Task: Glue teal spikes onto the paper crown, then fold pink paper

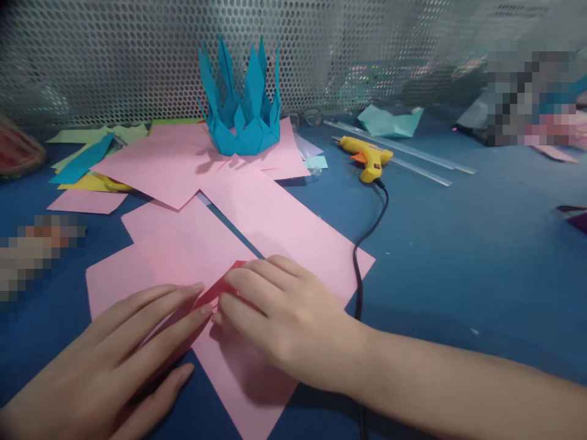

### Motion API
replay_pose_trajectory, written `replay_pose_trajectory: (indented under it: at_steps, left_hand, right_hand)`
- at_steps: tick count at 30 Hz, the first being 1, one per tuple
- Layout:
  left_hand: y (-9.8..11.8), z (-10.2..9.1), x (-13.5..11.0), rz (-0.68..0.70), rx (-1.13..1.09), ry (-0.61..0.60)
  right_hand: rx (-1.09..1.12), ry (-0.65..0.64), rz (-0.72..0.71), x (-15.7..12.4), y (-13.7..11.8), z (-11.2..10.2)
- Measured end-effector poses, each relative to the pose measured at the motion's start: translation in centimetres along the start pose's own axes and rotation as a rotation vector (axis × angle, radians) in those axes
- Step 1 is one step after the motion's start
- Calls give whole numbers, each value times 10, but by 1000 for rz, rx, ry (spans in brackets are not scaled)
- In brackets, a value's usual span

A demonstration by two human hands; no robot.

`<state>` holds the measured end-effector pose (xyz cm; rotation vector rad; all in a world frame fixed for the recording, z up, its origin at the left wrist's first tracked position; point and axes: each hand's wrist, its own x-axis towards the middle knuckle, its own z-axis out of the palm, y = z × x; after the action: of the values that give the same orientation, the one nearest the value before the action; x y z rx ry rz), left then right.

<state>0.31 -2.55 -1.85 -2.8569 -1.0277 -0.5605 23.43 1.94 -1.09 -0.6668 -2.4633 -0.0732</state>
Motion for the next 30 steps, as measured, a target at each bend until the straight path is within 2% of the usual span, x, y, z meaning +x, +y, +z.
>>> replay_pose_trajectory:
  at_steps: [4, 6, 10, 15, 19, 26, 30]
  left_hand:
    - [1, 2, -1, -4, 40, 36]
    - [1, 0, 1, 2, 52, 35]
    - [0, -4, 6, 56, 82, 22]
    - [-3, -8, 7, 40, 74, 19]
    - [-12, -11, 8, 65, 74, -14]
    - [-21, -8, 9, 153, 238, 71]
    - [-23, -7, 2, 169, 222, 41]
  right_hand:
    - [-4, 151, 106, 1, 2, -2]
    - [1, 177, 167, 1, 4, -2]
    - [139, 114, 235, 1, 10, -1]
    - [300, 61, 267, 1, 9, 0]
    - [312, 17, 242, 2, 8, -1]
    - [334, -19, 229, 0, 7, 2]
    - [337, -56, 221, -1, 6, 4]
